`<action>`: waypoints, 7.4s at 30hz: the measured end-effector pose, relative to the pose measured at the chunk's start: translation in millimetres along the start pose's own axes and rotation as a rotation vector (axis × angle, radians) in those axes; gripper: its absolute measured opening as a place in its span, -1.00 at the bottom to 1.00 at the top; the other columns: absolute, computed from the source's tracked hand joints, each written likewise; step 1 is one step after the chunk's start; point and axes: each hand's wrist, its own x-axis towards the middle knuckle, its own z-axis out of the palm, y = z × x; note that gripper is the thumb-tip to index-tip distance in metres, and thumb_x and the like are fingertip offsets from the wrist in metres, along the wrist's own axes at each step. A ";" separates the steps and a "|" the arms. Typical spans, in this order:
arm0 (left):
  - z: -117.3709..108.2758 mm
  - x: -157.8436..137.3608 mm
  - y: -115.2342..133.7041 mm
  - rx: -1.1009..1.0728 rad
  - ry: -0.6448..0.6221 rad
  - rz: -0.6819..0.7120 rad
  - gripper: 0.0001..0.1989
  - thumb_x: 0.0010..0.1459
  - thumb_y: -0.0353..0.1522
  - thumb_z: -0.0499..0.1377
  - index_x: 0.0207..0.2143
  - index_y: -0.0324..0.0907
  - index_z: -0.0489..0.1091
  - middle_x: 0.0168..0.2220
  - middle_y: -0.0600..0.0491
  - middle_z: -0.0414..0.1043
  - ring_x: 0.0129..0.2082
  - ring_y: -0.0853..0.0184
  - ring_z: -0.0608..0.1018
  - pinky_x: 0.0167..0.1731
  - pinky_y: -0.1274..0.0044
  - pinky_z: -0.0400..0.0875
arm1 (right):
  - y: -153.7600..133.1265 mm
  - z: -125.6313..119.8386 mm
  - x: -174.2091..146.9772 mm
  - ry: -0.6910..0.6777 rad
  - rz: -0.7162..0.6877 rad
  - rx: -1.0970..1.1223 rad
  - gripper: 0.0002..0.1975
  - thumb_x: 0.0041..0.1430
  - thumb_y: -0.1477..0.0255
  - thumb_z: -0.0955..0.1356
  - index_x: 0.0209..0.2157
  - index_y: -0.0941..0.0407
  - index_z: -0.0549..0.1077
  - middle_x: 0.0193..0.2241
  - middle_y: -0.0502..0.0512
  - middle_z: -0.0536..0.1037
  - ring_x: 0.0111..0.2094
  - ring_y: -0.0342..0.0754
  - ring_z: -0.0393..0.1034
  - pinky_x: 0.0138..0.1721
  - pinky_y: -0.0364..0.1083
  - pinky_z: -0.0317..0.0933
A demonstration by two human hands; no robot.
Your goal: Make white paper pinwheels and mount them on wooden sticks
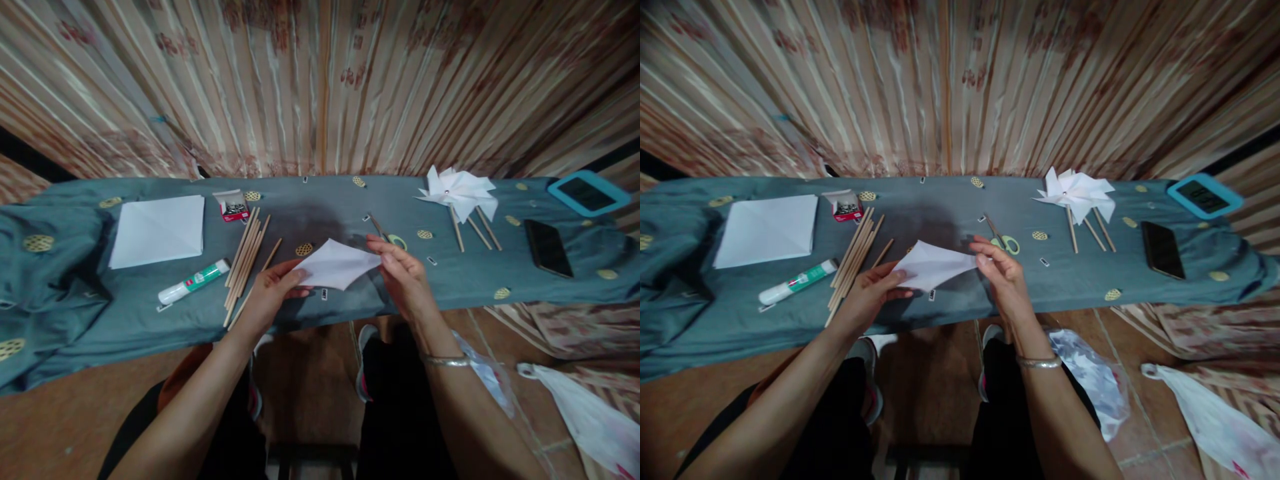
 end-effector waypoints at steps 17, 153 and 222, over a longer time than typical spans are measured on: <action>-11.3 17.6 11.5 0.426 0.326 0.345 -0.66 -0.15 -0.22 0.36 -0.29 -0.20 0.61 -0.37 0.04 0.62 -0.40 0.24 0.58 -0.39 0.48 0.46 | 25.8 -54.9 38.1 0.104 -0.222 -1.405 -0.65 0.22 0.31 0.29 -0.10 0.26 0.50 -0.04 0.40 0.52 -0.02 0.24 0.39 0.01 0.11 0.22; -22.6 36.4 20.0 0.502 0.397 0.615 -0.78 0.00 -0.32 0.26 -0.29 -0.18 0.60 -0.38 0.06 0.60 -0.40 0.29 0.57 -0.41 0.54 0.42 | 13.1 25.6 -40.0 -0.503 0.368 0.091 -0.58 0.03 0.16 0.47 -0.11 0.08 0.53 -0.49 -0.02 0.53 -0.50 -0.20 0.37 -0.42 -0.16 0.31; -14.5 30.7 12.8 0.506 0.304 0.518 -0.76 0.01 -0.26 0.25 -0.27 -0.16 0.59 -0.33 0.05 0.62 -0.34 0.26 0.59 -0.34 0.52 0.45 | 6.2 35.1 -35.4 -0.338 0.483 0.083 -0.54 -0.21 0.11 0.54 -0.30 0.11 0.56 -0.59 -0.05 0.51 -0.58 -0.23 0.33 -0.52 -0.19 0.27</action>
